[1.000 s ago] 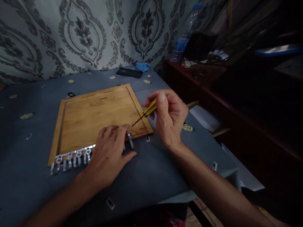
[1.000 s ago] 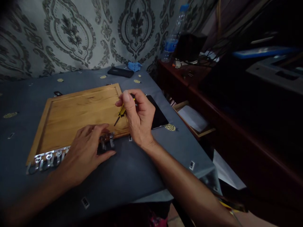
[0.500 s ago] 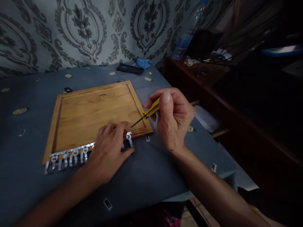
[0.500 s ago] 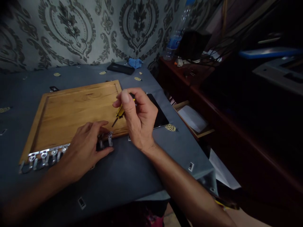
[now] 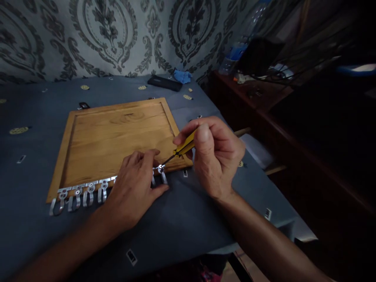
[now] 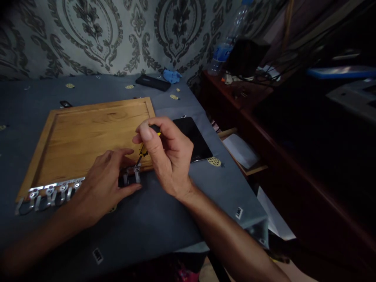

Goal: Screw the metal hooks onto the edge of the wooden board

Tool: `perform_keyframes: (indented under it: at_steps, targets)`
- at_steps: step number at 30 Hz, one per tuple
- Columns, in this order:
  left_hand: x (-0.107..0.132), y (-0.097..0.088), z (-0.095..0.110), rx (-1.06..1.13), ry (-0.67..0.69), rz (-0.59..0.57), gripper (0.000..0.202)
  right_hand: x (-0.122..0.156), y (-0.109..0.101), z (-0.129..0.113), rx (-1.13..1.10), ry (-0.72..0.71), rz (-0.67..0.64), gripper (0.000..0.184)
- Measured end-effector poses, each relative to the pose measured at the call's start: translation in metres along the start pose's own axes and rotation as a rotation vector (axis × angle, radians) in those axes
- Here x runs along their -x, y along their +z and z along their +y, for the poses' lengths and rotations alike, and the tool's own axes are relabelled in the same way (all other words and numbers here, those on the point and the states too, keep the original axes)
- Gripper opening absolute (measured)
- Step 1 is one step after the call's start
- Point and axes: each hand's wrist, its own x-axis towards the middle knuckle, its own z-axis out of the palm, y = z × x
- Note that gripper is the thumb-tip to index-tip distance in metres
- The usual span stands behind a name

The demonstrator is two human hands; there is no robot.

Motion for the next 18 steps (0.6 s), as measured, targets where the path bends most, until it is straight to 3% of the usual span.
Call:
perform_keyframes:
  at_steps: [14, 18]
  targets:
    - [-0.0009, -0.001, 0.0003, 0.008, -0.005, -0.02, 0.064, 0.0021, 0.0018, -0.0003, 0.025, 0.019, -0.038, 0.023]
    - [-0.0014, -0.0024, 0.0014, 0.015, -0.016, -0.032, 0.063, -0.0006, 0.0018, -0.0076, 0.048, 0.03, -0.127, 0.021]
